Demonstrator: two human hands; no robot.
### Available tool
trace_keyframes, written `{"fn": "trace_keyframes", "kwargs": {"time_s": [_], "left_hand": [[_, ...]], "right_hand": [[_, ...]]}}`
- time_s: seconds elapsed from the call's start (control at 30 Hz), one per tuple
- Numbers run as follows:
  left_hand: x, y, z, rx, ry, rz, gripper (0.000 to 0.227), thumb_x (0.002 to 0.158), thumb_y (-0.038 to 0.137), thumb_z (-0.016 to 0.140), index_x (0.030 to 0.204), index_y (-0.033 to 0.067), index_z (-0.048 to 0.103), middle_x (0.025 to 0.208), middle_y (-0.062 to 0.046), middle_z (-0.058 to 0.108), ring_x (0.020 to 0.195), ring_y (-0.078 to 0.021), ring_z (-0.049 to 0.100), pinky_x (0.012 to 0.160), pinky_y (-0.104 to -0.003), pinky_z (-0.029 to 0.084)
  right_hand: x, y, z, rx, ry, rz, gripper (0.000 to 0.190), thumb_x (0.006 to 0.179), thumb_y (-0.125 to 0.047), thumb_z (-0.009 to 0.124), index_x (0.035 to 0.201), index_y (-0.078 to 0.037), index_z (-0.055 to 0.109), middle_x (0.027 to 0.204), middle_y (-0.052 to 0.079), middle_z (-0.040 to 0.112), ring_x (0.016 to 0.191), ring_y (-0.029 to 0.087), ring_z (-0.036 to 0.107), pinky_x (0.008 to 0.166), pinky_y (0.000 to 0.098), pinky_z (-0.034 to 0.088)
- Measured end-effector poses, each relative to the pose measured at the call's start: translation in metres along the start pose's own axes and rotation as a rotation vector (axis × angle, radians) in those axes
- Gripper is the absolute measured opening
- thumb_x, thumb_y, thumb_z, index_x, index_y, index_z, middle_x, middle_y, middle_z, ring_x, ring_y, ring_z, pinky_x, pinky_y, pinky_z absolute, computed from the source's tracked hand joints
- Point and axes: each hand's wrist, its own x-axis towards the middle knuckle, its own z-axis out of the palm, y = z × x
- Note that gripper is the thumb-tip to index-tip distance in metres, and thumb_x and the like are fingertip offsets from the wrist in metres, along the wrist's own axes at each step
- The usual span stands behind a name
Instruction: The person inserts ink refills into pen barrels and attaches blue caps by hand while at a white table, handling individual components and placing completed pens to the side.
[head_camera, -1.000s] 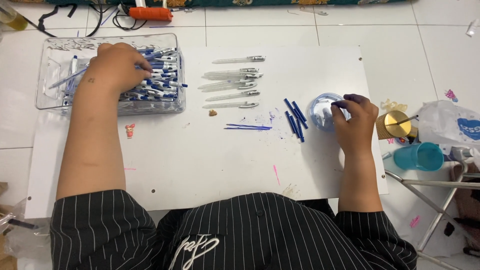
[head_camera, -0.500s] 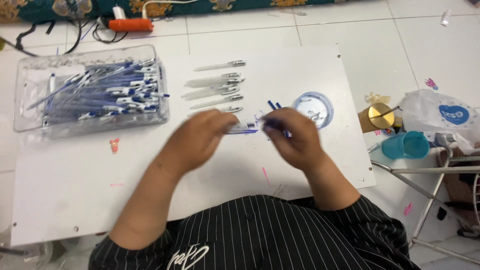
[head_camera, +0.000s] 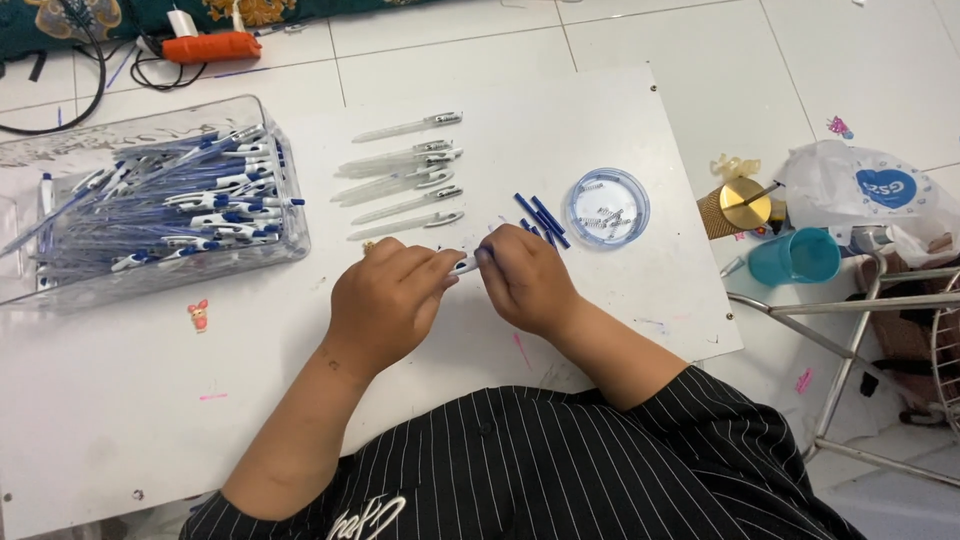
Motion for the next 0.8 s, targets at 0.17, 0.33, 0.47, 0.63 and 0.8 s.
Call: {"fn": "trace_keyframes", "kwargs": {"time_s": [0.17,0.33,0.47,0.63,0.8], "left_hand": [[0.001,-0.008,-0.005,0.049,0.071,0.022,0.022,0.092,0.016,0.075,0.113,0.0127,0.078,0.084,-0.008,0.075,0.075,-0.0216,0.069,0.072,-0.029,0.053],[0.002,-0.021,-0.011,0.073,0.050,-0.014,0.024,0.089,0.011,0.076,0.112,0.0118,0.078,0.084,-0.009,0.076,0.075,-0.0239,0.069,0.074,-0.032,0.052],[0.001,-0.026,-0.002,0.089,0.016,-0.121,0.022,0.092,0.015,0.076,0.114,0.0133,0.078,0.088,-0.009,0.075,0.077,-0.0220,0.068,0.074,-0.030,0.052],[0.003,-0.018,0.011,0.100,-0.023,-0.090,0.024,0.088,0.014,0.078,0.112,0.0139,0.077,0.089,-0.008,0.075,0.083,-0.0228,0.069,0.075,-0.031,0.053],[0.018,0.002,0.005,0.184,0.043,0.079,0.028,0.083,0.003,0.079,0.107,0.0170,0.080,0.092,-0.006,0.074,0.087,-0.0242,0.067,0.072,-0.033,0.054]], "right_hand": [[-0.002,0.010,-0.018,0.061,-0.068,0.269,0.014,0.101,-0.007,0.057,0.091,-0.003,0.066,0.072,0.015,0.066,0.071,0.037,0.068,0.064,0.0450,0.055],[0.002,0.019,-0.075,0.047,0.037,0.398,0.016,0.103,-0.003,0.057,0.091,-0.003,0.067,0.070,0.012,0.064,0.069,0.030,0.066,0.067,0.0405,0.054],[-0.013,0.032,-0.089,-0.123,0.015,0.567,0.009,0.102,-0.002,0.062,0.100,0.000,0.071,0.080,0.014,0.069,0.073,0.027,0.067,0.067,0.0385,0.054],[0.000,0.010,-0.089,-0.349,-0.286,0.697,0.015,0.089,-0.002,0.074,0.103,-0.001,0.078,0.094,0.017,0.076,0.085,0.030,0.072,0.070,0.0361,0.060],[0.000,-0.005,-0.082,-0.061,-0.094,0.494,0.018,0.093,-0.005,0.073,0.110,-0.001,0.078,0.098,0.019,0.073,0.095,0.035,0.064,0.081,0.0420,0.053]]}}
